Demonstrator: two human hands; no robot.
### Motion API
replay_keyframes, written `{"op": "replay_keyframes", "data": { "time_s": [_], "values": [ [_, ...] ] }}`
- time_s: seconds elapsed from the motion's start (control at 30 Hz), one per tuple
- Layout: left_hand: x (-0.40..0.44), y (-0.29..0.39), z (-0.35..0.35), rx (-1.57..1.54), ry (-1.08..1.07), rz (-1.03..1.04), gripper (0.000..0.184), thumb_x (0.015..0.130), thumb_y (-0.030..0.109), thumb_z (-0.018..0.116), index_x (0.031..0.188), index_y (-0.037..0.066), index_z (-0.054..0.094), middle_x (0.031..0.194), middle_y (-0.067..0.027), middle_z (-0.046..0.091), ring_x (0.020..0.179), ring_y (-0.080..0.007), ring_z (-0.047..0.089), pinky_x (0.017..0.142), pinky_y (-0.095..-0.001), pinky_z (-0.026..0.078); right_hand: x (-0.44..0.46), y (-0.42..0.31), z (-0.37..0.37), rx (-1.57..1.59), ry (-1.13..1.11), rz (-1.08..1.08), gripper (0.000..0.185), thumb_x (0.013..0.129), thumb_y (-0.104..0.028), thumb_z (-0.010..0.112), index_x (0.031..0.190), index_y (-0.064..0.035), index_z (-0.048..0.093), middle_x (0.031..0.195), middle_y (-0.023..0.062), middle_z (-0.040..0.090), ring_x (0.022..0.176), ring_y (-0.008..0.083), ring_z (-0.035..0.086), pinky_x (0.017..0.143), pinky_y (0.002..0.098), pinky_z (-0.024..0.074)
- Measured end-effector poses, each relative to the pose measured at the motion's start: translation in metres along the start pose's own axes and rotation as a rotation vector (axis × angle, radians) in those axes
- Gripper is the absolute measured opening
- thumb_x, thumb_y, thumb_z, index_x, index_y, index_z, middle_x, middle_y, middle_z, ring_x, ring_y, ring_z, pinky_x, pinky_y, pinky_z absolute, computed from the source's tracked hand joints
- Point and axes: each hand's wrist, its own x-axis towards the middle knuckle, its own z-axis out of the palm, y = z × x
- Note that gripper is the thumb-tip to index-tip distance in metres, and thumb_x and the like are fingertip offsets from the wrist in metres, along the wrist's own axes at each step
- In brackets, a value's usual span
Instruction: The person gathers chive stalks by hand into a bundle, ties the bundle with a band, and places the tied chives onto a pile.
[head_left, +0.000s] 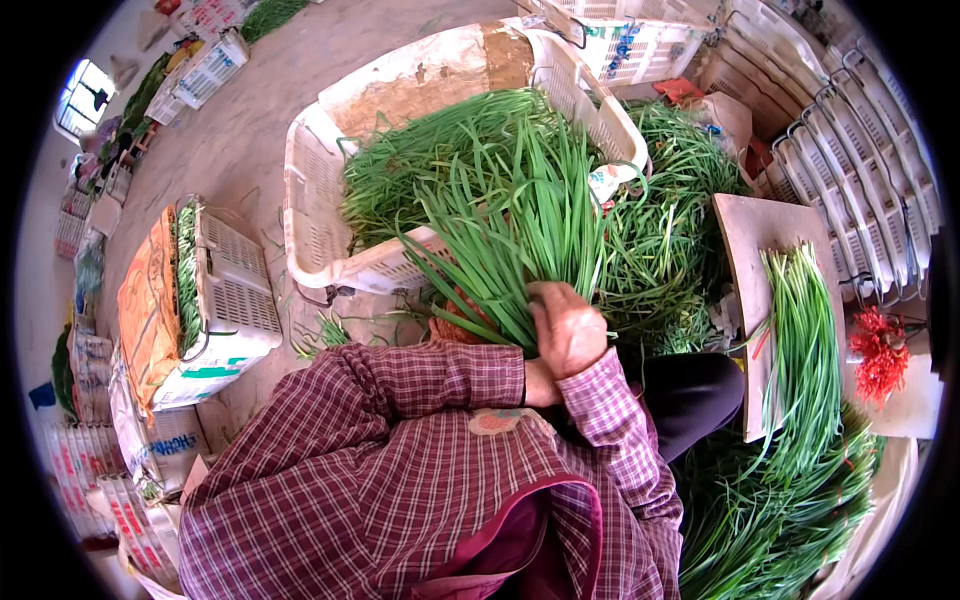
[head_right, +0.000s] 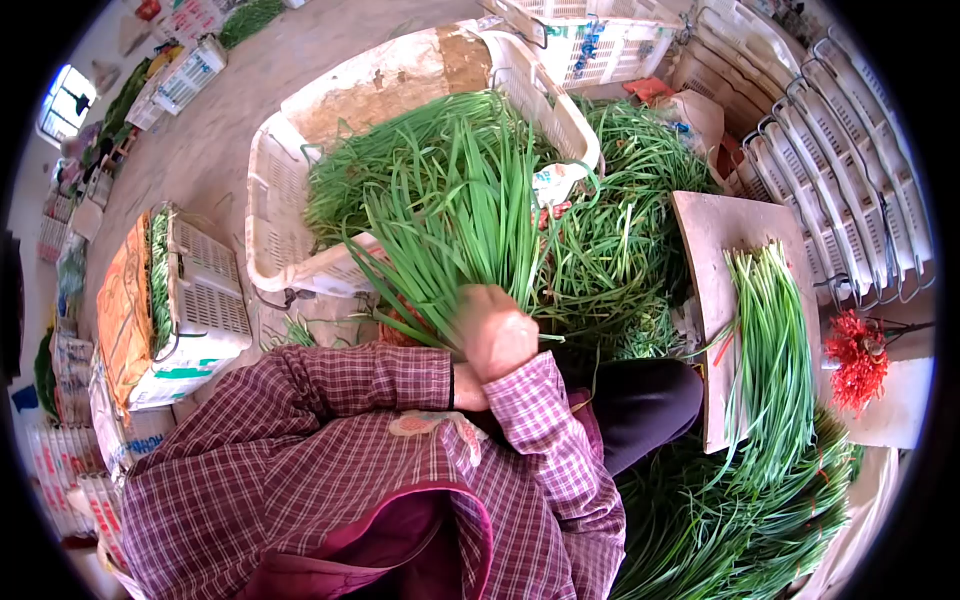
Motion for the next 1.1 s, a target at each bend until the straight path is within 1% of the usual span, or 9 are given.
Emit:
{"op": "replay_keyframes", "data": {
  "time_s": [0.23,0.37,0.53,0.67,0.77,0.8,0.9,1.0,1.1],
  "values": [
    [-0.001,0.014,-0.017,-0.292,-0.133,-0.146,0.032,0.096,0.019,0.039,0.121,0.003,0.050,0.125,-0.0131,0.049,0.120,-0.0242,0.045,0.107,-0.0374,0.033,-0.006,-0.014,0.001,-0.080,-0.181,-0.056,0.019,0.082,-0.001,0.054,0.099,-0.0067,0.062,0.085,0.0129,0.063,0.078,0.0304,0.064,0.066,0.0369,0.0538],
    [0.008,0.033,-0.025,-0.167,-0.169,-0.224,0.033,0.098,0.021,0.036,0.122,0.002,0.048,0.127,-0.0140,0.048,0.121,-0.0245,0.043,0.109,-0.0372,0.031,-0.001,0.007,-0.002,0.228,0.049,-0.108,0.016,0.083,0.002,0.054,0.095,-0.0025,0.063,0.086,0.0131,0.066,0.069,0.0236,0.066,0.058,0.0314,0.0532],
    [0.010,0.003,-0.007,0.220,-0.133,0.222,0.029,0.094,0.015,0.039,0.117,0.003,0.051,0.125,-0.0103,0.050,0.118,-0.0223,0.045,0.107,-0.0338,0.033,-0.001,0.035,0.001,0.169,0.094,0.022,0.011,0.082,0.000,0.056,0.092,-0.0010,0.062,0.080,0.0126,0.066,0.066,0.0245,0.065,0.060,0.0322,0.0510],
    [-0.001,0.004,-0.014,-0.508,-0.285,0.010,0.057,0.099,0.036,0.029,0.145,0.006,0.013,0.151,-0.0107,0.015,0.140,-0.0175,0.015,0.117,-0.0325,0.015,-0.003,0.035,0.004,0.052,0.088,0.066,0.010,0.080,-0.004,0.060,0.090,-0.0030,0.062,0.081,0.0150,0.065,0.073,0.0324,0.064,0.066,0.0362,0.0509],
    [-0.002,-0.008,0.002,0.007,0.066,0.297,0.032,0.093,0.016,0.037,0.120,0.005,0.050,0.128,-0.0079,0.050,0.120,-0.0205,0.043,0.108,-0.0335,0.030,-0.004,0.025,0.003,0.032,0.084,0.136,0.009,0.079,-0.007,0.062,0.088,-0.0055,0.062,0.081,0.0137,0.065,0.073,0.0329,0.064,0.065,0.0373,0.0509],
    [-0.002,-0.009,0.002,-0.098,0.069,0.295,0.033,0.094,0.018,0.035,0.121,0.006,0.049,0.129,-0.0078,0.049,0.121,-0.0202,0.042,0.109,-0.0335,0.029,-0.003,0.025,0.005,0.001,0.064,0.174,0.009,0.078,-0.010,0.064,0.087,-0.0077,0.063,0.081,0.0121,0.064,0.072,0.0324,0.063,0.064,0.0382,0.0506],
    [-0.007,-0.010,0.005,-1.834,0.030,-0.345,0.060,0.097,0.037,0.038,0.145,0.008,0.017,0.150,-0.0100,0.020,0.139,-0.0205,0.021,0.116,-0.0367,0.018,-0.005,0.024,0.008,-0.108,0.061,0.176,0.010,0.077,-0.012,0.065,0.087,-0.0087,0.064,0.081,0.0113,0.064,0.072,0.0322,0.063,0.064,0.0389,0.0507],
    [-0.008,-0.015,0.008,-1.659,0.019,-0.430,0.058,0.097,0.036,0.038,0.144,0.008,0.021,0.149,-0.0094,0.024,0.137,-0.0207,0.024,0.115,-0.0375,0.021,-0.005,0.023,0.007,-0.128,0.036,0.195,0.013,0.076,-0.015,0.067,0.087,-0.0094,0.065,0.081,0.0102,0.064,0.072,0.0314,0.064,0.064,0.0397,0.0510],
    [-0.008,-0.017,0.007,-0.372,0.003,0.169,0.039,0.098,0.021,0.031,0.134,0.009,0.039,0.139,-0.0077,0.039,0.129,-0.0208,0.034,0.113,-0.0339,0.022,-0.005,0.023,0.007,-0.144,0.008,0.223,0.016,0.075,-0.019,0.069,0.087,-0.0099,0.065,0.081,0.0095,0.065,0.072,0.0309,0.064,0.064,0.0405,0.0510]
  ]
}}
